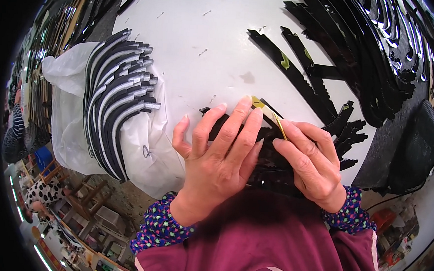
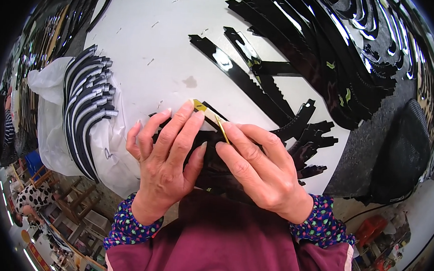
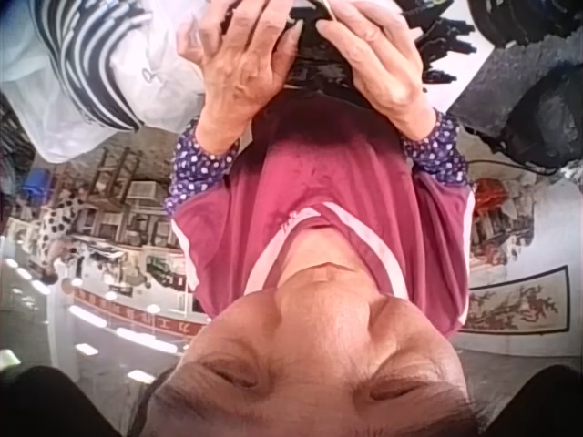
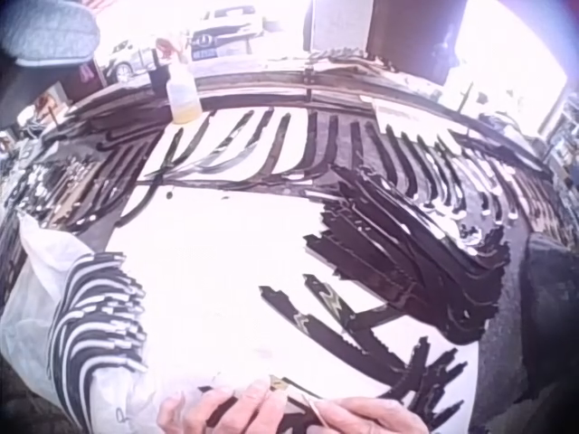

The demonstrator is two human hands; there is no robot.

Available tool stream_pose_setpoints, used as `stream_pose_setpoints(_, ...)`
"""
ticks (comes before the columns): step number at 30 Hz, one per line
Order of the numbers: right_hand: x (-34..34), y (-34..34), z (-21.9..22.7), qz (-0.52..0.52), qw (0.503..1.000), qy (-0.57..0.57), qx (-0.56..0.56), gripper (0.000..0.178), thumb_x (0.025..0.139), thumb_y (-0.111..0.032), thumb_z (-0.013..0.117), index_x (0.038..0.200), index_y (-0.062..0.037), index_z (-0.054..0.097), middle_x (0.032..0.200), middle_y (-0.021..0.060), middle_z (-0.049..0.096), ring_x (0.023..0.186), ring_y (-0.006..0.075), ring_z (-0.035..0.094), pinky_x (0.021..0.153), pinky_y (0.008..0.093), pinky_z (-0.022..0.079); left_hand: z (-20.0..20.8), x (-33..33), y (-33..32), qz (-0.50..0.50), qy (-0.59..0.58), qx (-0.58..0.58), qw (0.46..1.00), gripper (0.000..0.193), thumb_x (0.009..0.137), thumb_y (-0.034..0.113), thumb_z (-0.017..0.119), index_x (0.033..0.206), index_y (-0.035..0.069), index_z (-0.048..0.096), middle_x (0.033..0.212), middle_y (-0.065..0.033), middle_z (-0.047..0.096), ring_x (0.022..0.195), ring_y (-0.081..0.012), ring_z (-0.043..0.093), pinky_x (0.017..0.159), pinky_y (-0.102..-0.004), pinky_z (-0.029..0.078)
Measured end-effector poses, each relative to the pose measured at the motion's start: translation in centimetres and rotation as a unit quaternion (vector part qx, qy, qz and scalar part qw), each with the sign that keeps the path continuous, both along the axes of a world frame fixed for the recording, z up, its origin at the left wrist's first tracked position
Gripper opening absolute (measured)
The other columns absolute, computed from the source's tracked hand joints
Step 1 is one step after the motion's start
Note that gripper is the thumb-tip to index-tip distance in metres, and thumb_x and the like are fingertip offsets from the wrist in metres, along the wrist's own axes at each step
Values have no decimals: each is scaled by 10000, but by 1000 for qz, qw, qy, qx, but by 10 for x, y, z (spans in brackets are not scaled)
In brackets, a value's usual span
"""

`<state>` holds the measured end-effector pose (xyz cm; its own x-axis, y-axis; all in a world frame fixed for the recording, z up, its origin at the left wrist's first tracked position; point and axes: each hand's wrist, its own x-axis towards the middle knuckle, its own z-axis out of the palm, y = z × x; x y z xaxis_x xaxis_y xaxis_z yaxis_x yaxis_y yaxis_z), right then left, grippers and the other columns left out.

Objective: Applying yellow adhesive strips to black shoe components.

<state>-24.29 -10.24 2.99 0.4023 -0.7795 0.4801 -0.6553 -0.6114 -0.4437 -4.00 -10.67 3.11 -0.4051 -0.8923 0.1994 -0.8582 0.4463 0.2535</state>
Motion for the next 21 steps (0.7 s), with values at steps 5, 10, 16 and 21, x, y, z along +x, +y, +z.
stream_pose_setpoints(5,0,0,0,0,1000,-1,5,332,682,18,705,1009,70,687,1101,234,703,927,338,675,741,360,580,0,0,0,-8,-7,-6,1000,431,956,298,624,1367,168,602,1431,6,576,1285,-215,460,1119,-458,205)
stream_pose_setpoints(10,-1,1,0,6,1000,8,2,312,698,5,706,1003,71,687,1097,237,704,935,340,677,746,361,579,-1,0,0,-6,-5,-3,1000,433,954,299,623,1368,172,604,1430,6,576,1286,-217,459,1121,-455,203)
stream_pose_setpoints(16,0,2,-1,8,1000,15,-7,289,712,-14,708,990,63,690,1079,236,711,946,340,682,749,360,577,-1,-1,0,-5,-7,-5,1000,415,957,301,615,1357,194,617,1429,8,576,1283,-214,456,1121,-454,203)
stream_pose_setpoints(21,0,2,-1,2,1000,14,-17,267,713,-10,707,971,59,695,1068,233,717,952,336,686,758,360,578,-1,-1,0,-2,-11,-8,1000,396,961,302,604,1349,232,632,1430,15,570,1277,-207,453,1118,-451,203)
